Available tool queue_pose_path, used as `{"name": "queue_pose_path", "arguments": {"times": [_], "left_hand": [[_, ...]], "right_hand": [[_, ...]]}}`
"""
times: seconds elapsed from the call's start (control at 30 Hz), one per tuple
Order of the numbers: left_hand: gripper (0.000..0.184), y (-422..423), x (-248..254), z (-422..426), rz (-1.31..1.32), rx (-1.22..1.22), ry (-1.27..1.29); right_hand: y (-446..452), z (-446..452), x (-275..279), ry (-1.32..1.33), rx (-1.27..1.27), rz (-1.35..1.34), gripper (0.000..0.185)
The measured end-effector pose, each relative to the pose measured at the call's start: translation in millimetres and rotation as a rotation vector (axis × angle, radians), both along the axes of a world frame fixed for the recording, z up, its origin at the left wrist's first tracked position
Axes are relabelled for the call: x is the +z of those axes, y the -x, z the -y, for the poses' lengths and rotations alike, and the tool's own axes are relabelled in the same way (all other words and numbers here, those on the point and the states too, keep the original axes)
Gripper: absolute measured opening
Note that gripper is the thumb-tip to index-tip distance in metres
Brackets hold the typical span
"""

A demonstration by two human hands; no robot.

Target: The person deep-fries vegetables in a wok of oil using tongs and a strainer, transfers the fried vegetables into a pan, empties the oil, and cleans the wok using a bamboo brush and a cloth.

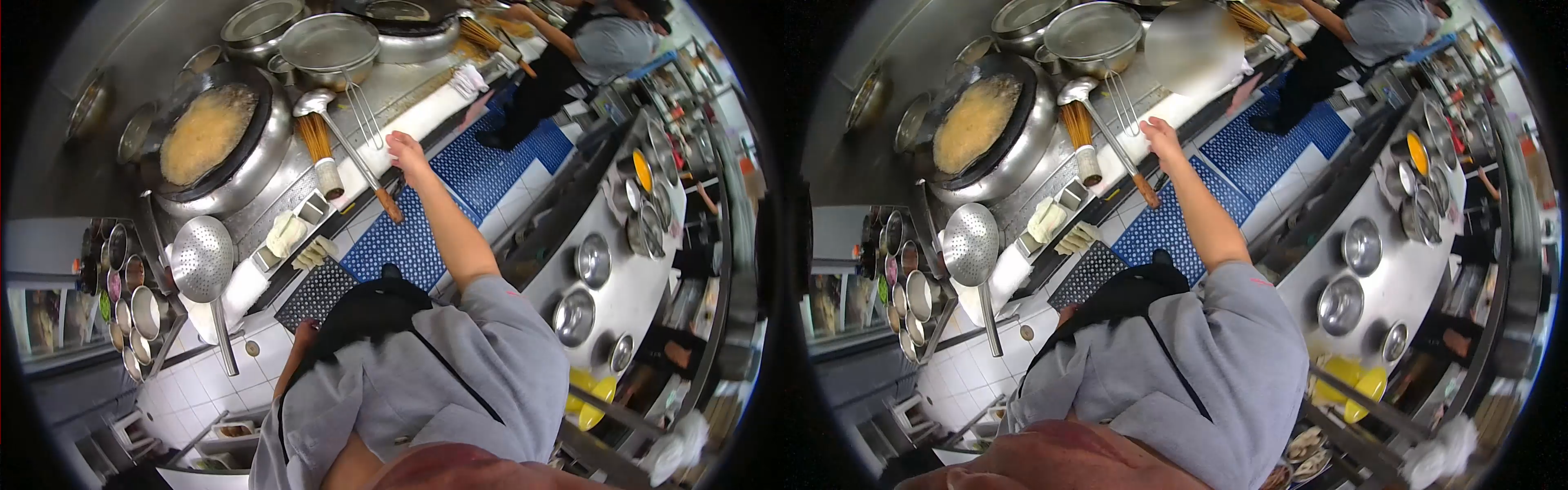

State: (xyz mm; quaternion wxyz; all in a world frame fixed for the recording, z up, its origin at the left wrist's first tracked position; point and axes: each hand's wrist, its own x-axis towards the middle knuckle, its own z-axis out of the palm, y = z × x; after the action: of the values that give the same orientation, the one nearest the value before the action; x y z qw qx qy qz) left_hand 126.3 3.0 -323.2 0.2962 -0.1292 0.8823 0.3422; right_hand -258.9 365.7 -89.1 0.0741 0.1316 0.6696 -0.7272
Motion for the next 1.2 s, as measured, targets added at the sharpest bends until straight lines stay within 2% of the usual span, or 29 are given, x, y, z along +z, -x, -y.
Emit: {"name": "queue_pose_path", "arguments": {"times": [0.07, 0.1, 0.13, 0.2, 0.27, 0.37, 0.43, 0.53, 0.57, 0.67, 0.83, 0.9, 0.97, 1.07, 1.13, 1.2], "left_hand": [[0.029, -5.2, -1.4, -15.1, -0.035, 0.106, -0.112], [0.026, -3.8, -11.5, -22.3, -0.099, 0.008, 0.051], [0.026, -11.8, -7.5, -31.1, -0.093, 0.060, 0.034], [0.026, -9.3, 5.8, -41.7, -0.101, 0.175, 0.003], [0.029, -14.2, 14.0, -44.5, -0.036, 0.258, 0.019], [0.032, -36.4, 7.9, -44.2, 0.015, 0.345, -0.003], [0.032, -43.2, 7.8, -37.8, 0.092, 0.399, -0.037], [0.032, -56.3, 15.3, -26.7, 0.061, 0.382, 0.073], [0.033, -56.9, 21.8, -20.2, 0.074, 0.317, 0.087], [0.032, -76.3, -4.4, 0.8, 0.076, 0.545, 0.028], [0.034, -112.5, -5.0, 18.4, -0.145, 0.599, 0.048], [0.033, -146.1, -60.5, 27.2, -0.030, 0.600, 0.049], [0.032, -165.8, -39.3, 26.5, 0.180, 0.657, -0.058], [0.031, -206.8, -59.3, 29.4, 0.129, 0.781, -0.092], [0.032, -214.0, -51.2, 24.1, 0.140, 0.935, -0.060], [0.032, -219.4, -27.9, 21.0, 0.177, 0.961, -0.084]], "right_hand": [[38.3, 18.4, 1.5, 0.561, 0.155, 0.048, 0.055], [56.4, 20.3, 4.9, 0.674, 0.262, 0.109, 0.056], [54.3, 30.1, 36.3, 0.594, 0.258, 0.161, 0.044], [87.9, 38.5, 27.6, 0.453, 0.442, 0.053, 0.035], [79.4, 52.4, 63.0, 0.455, 0.408, 0.003, 0.031], [33.7, 68.3, 99.0, 0.301, 0.445, -0.109, 0.032], [4.0, 92.8, 130.9, 0.270, 0.461, -0.083, 0.033], [6.1, 122.1, 140.9, 0.144, 0.604, -0.167, 0.030], [10.7, 135.8, 149.0, 0.063, 0.601, -0.168, 0.027], [20.3, 169.2, 157.6, -0.230, 0.590, -0.241, 0.025], [37.6, 186.8, 147.2, -0.738, 0.624, -0.320, 0.029], [34.4, 190.0, 145.8, -0.581, 0.673, -0.217, 0.029], [45.5, 190.6, 127.2, -0.380, 0.732, -0.107, 0.027], [49.4, 203.6, 102.4, -0.107, 0.795, 0.018, 0.024], [50.6, 217.1, 96.2, 0.038, 0.820, 0.086, 0.022], [49.2, 224.7, 84.4, 0.165, 0.844, 0.153, 0.022]]}}
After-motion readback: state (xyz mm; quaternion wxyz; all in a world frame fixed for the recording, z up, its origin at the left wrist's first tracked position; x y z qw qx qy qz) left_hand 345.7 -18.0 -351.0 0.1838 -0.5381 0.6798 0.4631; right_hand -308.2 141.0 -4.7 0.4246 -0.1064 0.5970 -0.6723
